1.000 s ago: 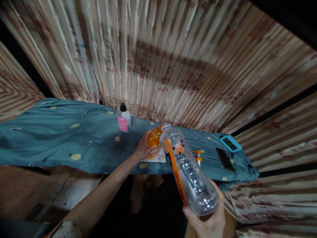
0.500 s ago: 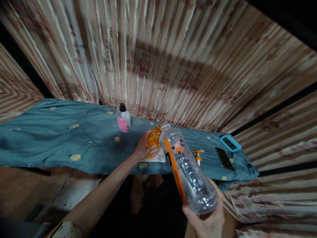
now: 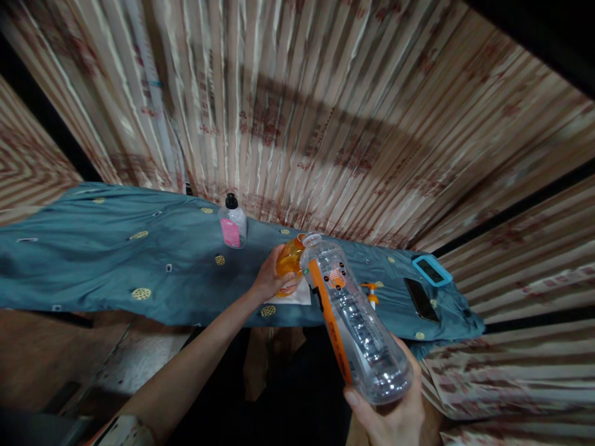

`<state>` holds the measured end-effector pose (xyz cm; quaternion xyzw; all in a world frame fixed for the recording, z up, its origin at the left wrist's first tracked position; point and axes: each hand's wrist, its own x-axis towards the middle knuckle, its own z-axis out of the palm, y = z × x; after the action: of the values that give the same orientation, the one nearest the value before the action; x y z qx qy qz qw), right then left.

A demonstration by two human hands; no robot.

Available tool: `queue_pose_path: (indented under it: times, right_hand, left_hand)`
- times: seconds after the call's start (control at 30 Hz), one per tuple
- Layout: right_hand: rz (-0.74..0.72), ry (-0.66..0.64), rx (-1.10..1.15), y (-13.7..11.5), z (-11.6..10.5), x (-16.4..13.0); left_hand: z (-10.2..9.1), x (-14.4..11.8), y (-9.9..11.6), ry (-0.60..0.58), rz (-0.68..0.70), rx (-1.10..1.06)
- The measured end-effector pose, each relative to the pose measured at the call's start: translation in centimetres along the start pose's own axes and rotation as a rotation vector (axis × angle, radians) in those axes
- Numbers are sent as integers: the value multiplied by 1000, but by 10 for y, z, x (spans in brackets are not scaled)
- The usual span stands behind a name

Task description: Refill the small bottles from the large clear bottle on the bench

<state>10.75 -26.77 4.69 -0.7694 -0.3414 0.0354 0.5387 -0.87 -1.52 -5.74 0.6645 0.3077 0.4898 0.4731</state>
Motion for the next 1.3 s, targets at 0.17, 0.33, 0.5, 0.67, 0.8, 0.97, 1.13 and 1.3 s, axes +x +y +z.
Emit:
queue_pose_path:
  times: [0.17,0.33,0.5,0.67,0.8,0.97,1.13,1.3]
  right_hand:
    - [4,-4,13,4,-2,3]
    - [34,0,48,4,-3,4]
    - [5,-13,8,-1,-4,4]
    - [-22,-14,-32,-8,-4,2]
    - [-40,-19,-46,-11,-4,3]
    - [-33,-29,-57,-11,-5,4]
    - [-74,-25,-80,-8,-7,5]
    - [-78,-32,-84,-8,-7,6]
  left_hand:
    - [1,0,1,10,-14,6]
    - [2,0,-2,20,2,21]
    - [1,-1,-1,21,-9,12]
    - [0,-1,5,28,-33,-3]
    - [0,-1,7,22,-38,-15]
    - [1,-1,7,26,-33,-26]
    - [0,-1,7,18,-36,-7]
    - [0,0,6,14,-39,-1]
